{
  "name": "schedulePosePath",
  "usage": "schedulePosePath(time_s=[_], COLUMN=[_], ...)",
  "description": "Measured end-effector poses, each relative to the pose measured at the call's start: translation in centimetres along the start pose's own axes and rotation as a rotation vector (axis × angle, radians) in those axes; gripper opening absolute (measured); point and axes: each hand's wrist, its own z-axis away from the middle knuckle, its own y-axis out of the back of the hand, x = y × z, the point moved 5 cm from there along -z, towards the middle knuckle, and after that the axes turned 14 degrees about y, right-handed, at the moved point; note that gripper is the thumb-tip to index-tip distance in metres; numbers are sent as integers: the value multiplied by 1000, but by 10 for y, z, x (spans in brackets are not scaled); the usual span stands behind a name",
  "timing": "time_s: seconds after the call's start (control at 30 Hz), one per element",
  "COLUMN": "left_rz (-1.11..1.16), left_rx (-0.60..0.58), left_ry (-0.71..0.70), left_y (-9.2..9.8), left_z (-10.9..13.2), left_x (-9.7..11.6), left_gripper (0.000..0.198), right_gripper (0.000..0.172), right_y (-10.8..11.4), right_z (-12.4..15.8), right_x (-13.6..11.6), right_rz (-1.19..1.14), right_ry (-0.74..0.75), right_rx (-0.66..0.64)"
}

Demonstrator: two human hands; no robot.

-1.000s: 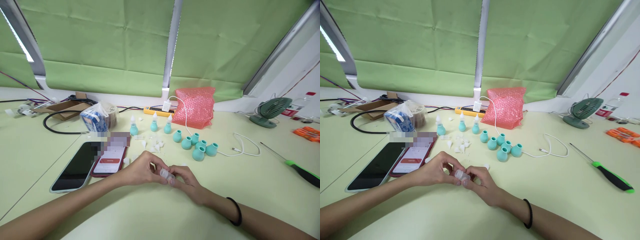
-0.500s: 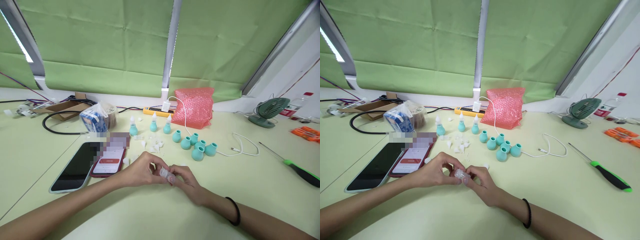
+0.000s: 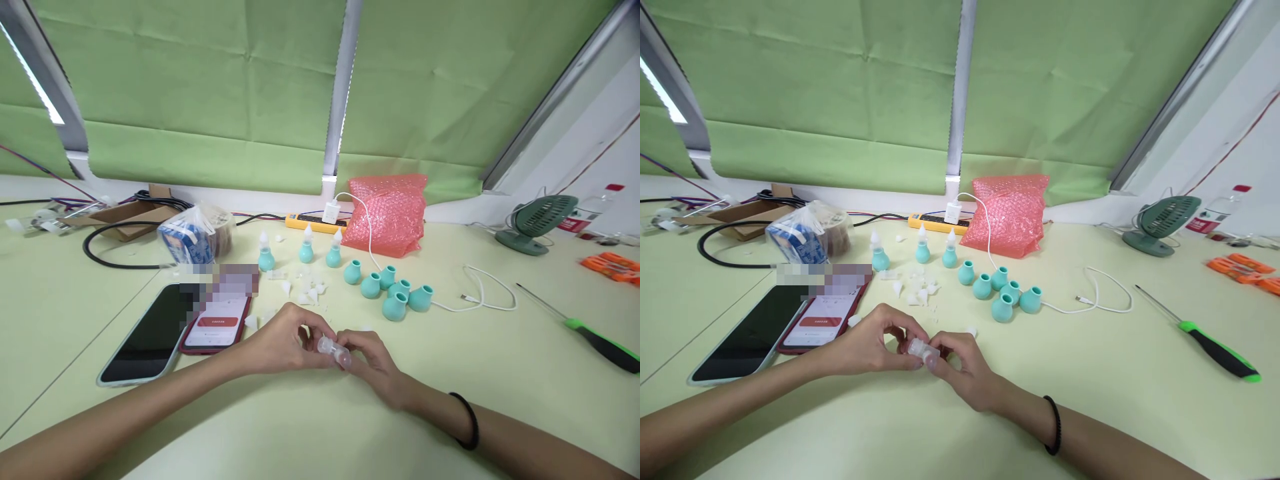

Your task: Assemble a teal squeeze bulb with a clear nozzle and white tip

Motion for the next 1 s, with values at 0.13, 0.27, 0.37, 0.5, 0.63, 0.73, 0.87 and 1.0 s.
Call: schedulePosePath(time_s=[0.13, 0.27, 0.37, 0.5, 0.63, 0.73, 0.87, 1.0], left_rz=[-74, -122, -136, -176, -225, -269, -330, -392], left_rx=[18, 32, 28, 46, 71, 101, 146, 171], left_ry=[-62, -88, -99, -125, -160, -195, -230, -203], left_y=[0, -1, -3, -3, -3, -4, -5, -5], left_z=[2, 3, 4, 4, 6, 7, 8, 9], left_x=[4, 5, 5, 7, 9, 10, 13, 14], left_gripper=[18, 17, 17, 18, 17, 15, 15, 15], right_gripper=[27, 28, 28, 26, 27, 26, 26, 30], right_y=[-1, -1, -2, -2, -1, 0, 0, 0], right_z=[-1, 0, 1, 1, 0, 1, 1, 2], right_x=[-2, 1, 4, 4, 1, -1, 1, 3], right_rz=[-28, -9, 2, 12, 20, 56, 68, 53], right_ry=[14, 11, -2, -15, 2, 23, 33, 13], right_rx=[-22, -29, -28, -29, -34, -23, -11, 9])
